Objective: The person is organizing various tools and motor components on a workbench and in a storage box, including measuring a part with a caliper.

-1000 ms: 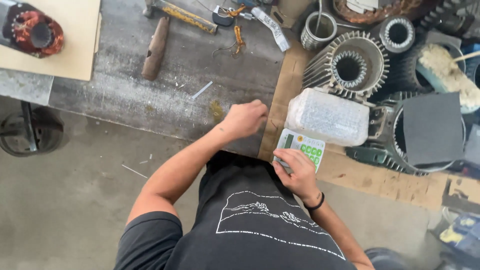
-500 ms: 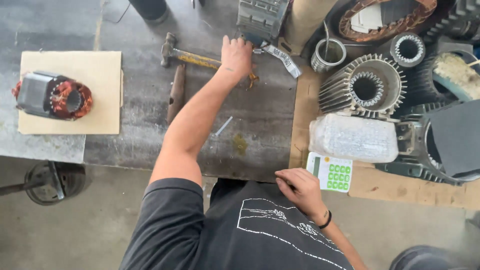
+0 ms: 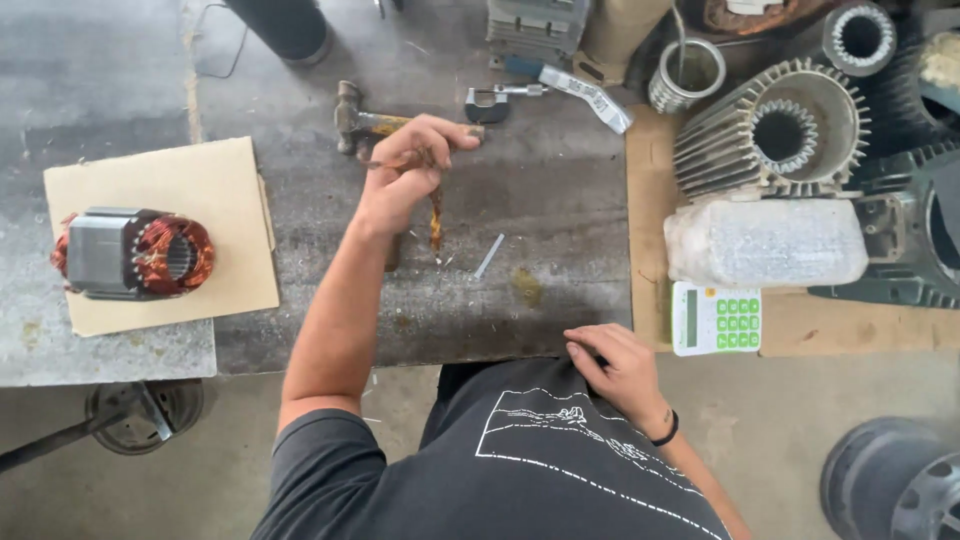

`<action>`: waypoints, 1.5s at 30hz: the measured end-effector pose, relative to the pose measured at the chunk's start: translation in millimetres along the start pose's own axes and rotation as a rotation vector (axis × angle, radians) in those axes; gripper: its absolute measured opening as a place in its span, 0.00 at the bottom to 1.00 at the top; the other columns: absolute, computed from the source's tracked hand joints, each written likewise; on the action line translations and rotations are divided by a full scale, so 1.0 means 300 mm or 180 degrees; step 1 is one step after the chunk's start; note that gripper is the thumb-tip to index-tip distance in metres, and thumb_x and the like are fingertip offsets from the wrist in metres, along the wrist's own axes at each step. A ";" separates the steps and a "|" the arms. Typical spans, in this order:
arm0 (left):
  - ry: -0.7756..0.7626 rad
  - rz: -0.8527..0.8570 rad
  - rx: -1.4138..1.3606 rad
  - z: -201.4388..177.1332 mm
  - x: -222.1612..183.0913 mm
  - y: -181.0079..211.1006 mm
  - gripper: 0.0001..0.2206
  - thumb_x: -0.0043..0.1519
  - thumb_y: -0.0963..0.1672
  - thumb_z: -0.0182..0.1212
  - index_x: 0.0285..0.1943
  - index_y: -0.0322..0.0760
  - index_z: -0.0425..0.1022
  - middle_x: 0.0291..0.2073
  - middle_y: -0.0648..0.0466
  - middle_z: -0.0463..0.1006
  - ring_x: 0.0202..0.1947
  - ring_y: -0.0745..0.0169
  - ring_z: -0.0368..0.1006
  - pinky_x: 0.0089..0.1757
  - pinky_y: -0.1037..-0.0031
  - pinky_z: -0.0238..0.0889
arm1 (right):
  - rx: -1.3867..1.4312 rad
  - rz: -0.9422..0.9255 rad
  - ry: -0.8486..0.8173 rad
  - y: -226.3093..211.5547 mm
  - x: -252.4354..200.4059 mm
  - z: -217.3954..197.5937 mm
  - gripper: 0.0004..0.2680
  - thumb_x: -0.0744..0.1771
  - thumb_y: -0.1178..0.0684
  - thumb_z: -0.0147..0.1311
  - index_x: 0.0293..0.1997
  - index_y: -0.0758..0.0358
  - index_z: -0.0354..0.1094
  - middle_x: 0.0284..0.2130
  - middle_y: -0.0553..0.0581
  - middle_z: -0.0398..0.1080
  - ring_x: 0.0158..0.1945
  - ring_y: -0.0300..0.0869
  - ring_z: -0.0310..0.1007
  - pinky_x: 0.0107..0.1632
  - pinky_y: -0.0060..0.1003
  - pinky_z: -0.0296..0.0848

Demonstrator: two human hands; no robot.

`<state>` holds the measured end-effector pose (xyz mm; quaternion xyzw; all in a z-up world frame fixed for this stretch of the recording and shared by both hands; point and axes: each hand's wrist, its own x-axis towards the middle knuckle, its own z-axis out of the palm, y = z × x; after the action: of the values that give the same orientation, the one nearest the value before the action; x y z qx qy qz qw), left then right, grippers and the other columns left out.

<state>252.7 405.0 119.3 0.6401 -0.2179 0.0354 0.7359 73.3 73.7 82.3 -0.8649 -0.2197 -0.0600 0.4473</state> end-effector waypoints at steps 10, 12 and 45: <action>0.1011 0.0009 -0.1921 0.124 -0.302 0.001 0.23 0.66 0.42 0.50 0.72 0.31 0.58 0.66 0.28 0.68 0.64 0.33 0.69 0.61 0.47 0.66 | -0.0067 -0.0928 -0.0450 -0.014 0.166 0.029 0.05 0.65 0.55 0.63 0.42 0.56 0.79 0.31 0.51 0.80 0.33 0.47 0.80 0.36 0.39 0.75; 0.0998 -0.0131 -0.1819 0.131 -0.341 0.034 0.24 0.66 0.42 0.49 0.73 0.31 0.57 0.67 0.29 0.67 0.65 0.36 0.69 0.61 0.49 0.66 | -0.0054 -0.0931 -0.0452 -0.015 0.250 0.007 0.06 0.65 0.56 0.63 0.44 0.57 0.79 0.31 0.51 0.79 0.32 0.46 0.79 0.35 0.40 0.75; 0.0236 0.2198 0.2158 0.207 -0.230 0.114 0.17 0.73 0.44 0.46 0.27 0.45 0.70 0.43 0.57 0.86 0.44 0.59 0.82 0.54 0.57 0.71 | 0.1799 0.0299 0.0882 0.083 0.148 -0.099 0.11 0.65 0.63 0.59 0.50 0.76 0.67 0.44 0.72 0.70 0.43 0.50 0.79 0.40 0.37 0.77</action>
<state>161.8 367.2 131.0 0.7324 -0.3675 0.3694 0.4384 126.6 51.8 94.8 -0.6992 -0.1245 -0.0932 0.6978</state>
